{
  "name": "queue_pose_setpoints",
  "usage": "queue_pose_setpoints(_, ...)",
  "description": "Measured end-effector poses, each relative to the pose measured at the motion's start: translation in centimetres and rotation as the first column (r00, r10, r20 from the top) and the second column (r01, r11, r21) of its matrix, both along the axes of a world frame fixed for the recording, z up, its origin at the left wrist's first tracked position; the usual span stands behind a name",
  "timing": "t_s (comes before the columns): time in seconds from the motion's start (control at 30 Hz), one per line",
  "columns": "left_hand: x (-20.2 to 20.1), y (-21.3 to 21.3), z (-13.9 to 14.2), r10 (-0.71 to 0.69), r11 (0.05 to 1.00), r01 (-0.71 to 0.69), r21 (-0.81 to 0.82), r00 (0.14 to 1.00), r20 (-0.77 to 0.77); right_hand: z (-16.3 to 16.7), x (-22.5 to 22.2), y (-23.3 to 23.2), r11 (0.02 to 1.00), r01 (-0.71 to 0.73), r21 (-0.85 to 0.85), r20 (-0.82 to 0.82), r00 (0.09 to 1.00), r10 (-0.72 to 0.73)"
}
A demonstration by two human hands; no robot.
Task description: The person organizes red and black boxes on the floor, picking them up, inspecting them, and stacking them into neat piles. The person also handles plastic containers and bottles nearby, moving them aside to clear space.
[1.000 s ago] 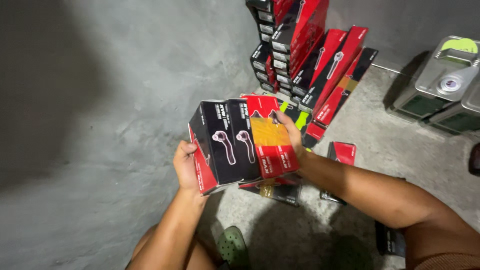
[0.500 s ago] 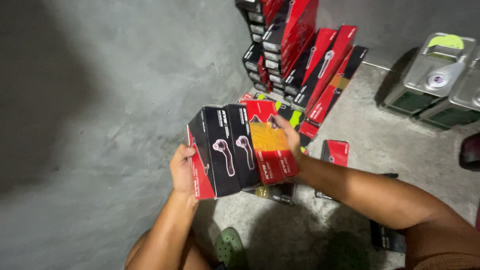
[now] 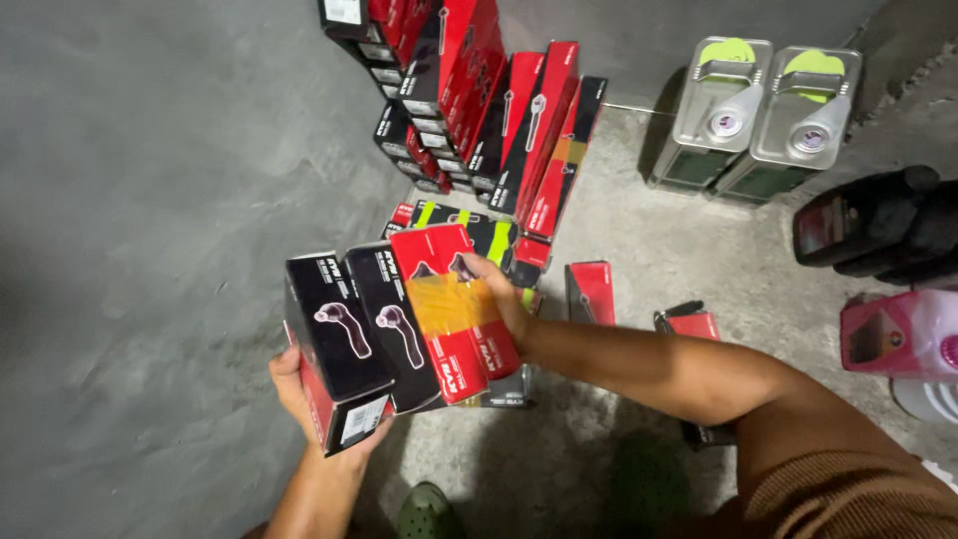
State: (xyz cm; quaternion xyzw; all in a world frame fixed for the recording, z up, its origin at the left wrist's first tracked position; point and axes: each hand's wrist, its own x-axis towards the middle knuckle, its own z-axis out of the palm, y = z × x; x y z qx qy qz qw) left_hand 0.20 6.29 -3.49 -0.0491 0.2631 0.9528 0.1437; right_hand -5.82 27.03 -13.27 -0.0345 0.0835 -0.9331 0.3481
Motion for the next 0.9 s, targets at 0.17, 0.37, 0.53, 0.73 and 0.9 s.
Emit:
queue_pose_setpoints(0.17, -2.1, 1.1, -0.2, -0.07, 0.996, 0.073, 0.057, 0.996, -0.051, 1.2, -2.4, 2.3, 0.808, 0.287, 0.515, -0.133, 0.958, -0.256)
queue_pose_setpoints(0.37, -3.9, 2.8, -1.2, 0.032, 0.978, -0.013, -0.208, 0.996, 0.089, 1.3, -3.2, 4.6, 0.479, 0.488, 0.73, -0.411, 0.873, -0.263)
queue_pose_setpoints(0.53, -4.7, 4.4, -2.9, 0.112, 0.906, -0.059, -0.419, 0.988, 0.103, -0.6, -2.9, 4.8, 0.495, 0.399, 0.772, -0.265, 0.91, -0.32)
queue_pose_setpoints(0.73, -6.1, 5.9, -2.6, 0.0, 0.885, 0.119, -0.451, 0.967, 0.255, -3.8, -2.1, 4.5, 0.54, 0.554, 0.633, -0.386, 0.831, -0.4)
queue_pose_setpoints(0.9, -10.2, 8.9, -1.2, -0.15, 0.841, 0.235, -0.487, 0.967, 0.207, -3.7, -5.0, 5.8, 0.535, 0.523, 0.663, -0.373, 0.851, -0.37)
